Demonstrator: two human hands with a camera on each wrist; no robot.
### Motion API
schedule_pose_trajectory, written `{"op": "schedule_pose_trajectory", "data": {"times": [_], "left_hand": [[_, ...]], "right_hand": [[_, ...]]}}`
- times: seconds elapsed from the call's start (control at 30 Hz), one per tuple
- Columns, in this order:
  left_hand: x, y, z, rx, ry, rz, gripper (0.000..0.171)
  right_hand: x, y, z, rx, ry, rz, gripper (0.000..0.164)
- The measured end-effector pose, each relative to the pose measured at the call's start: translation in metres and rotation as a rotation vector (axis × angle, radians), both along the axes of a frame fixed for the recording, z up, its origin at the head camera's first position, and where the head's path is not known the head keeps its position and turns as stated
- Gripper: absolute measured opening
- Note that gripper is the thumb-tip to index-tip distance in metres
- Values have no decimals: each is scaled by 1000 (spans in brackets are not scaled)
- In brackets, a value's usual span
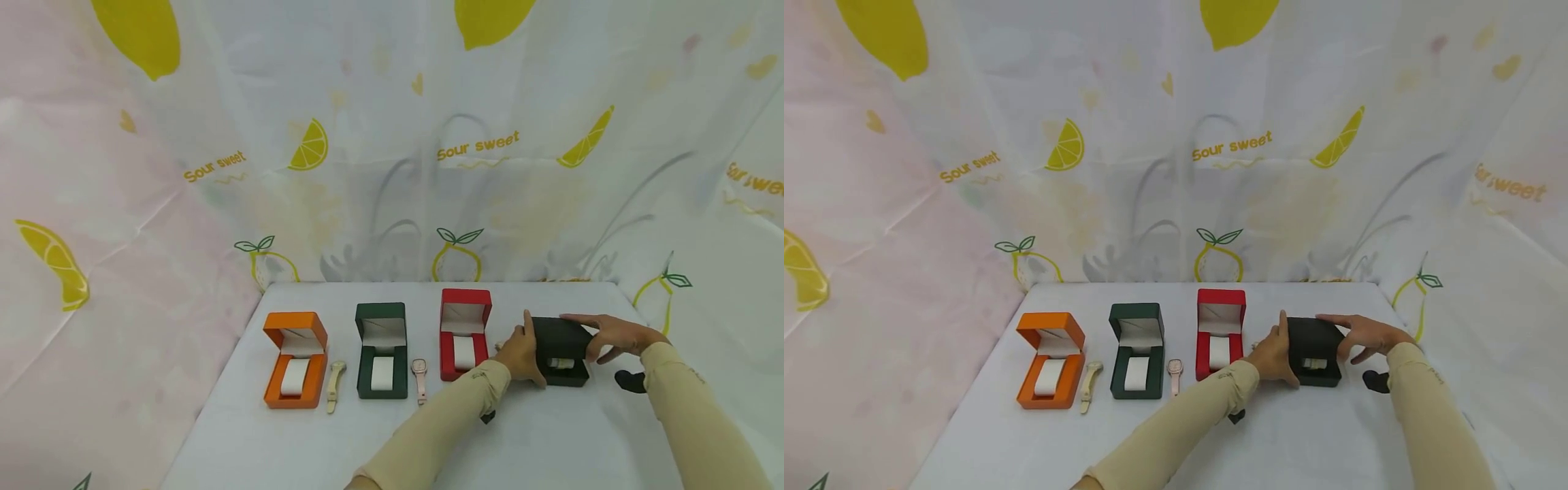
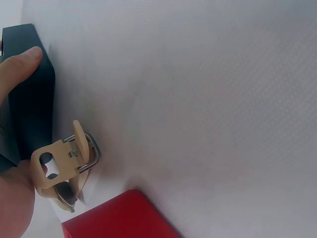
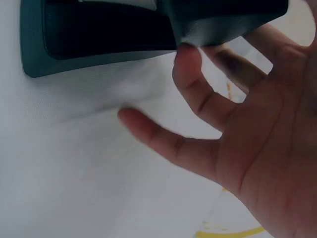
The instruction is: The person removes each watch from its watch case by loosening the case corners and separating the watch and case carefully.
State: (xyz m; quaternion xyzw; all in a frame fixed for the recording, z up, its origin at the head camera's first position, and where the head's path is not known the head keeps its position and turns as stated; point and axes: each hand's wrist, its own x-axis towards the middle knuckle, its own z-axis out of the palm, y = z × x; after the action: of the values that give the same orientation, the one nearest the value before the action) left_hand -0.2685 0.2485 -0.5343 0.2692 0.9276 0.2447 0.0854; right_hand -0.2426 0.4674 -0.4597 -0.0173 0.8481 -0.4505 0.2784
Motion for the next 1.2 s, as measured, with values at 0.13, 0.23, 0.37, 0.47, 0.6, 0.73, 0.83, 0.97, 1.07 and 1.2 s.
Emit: {"op": "schedule_pose_trajectory", "data": {"times": [0.13,0.23,0.37,0.47,0.6,0.73,0.83,0.97,1.07,1.2], "left_hand": [[0,1,1,7,-14,14,150],[-1,1,0,4,-20,9,149],[-1,0,-1,-22,-13,2,147],[1,-2,-3,-41,1,4,142],[7,-1,-9,-26,23,-11,133],[15,5,-9,-22,40,-19,127],[22,9,-2,-35,35,15,130],[25,8,6,-30,-10,68,138],[22,8,5,-8,-31,89,143],[16,12,3,1,-34,94,144]], "right_hand": [[-1,8,-6,-203,-27,-36,88],[-1,14,-14,-307,-26,-68,78],[-1,13,-28,-420,-17,-153,54],[-4,6,-36,-482,-12,-257,34],[-8,2,-36,-475,7,-369,36],[-7,5,-30,-510,-3,-385,31],[-6,4,-28,-577,-33,-360,21],[-5,2,-27,-612,-45,-328,18],[-5,3,-27,-615,-36,-324,17],[-5,3,-23,-580,-34,-330,21]]}}
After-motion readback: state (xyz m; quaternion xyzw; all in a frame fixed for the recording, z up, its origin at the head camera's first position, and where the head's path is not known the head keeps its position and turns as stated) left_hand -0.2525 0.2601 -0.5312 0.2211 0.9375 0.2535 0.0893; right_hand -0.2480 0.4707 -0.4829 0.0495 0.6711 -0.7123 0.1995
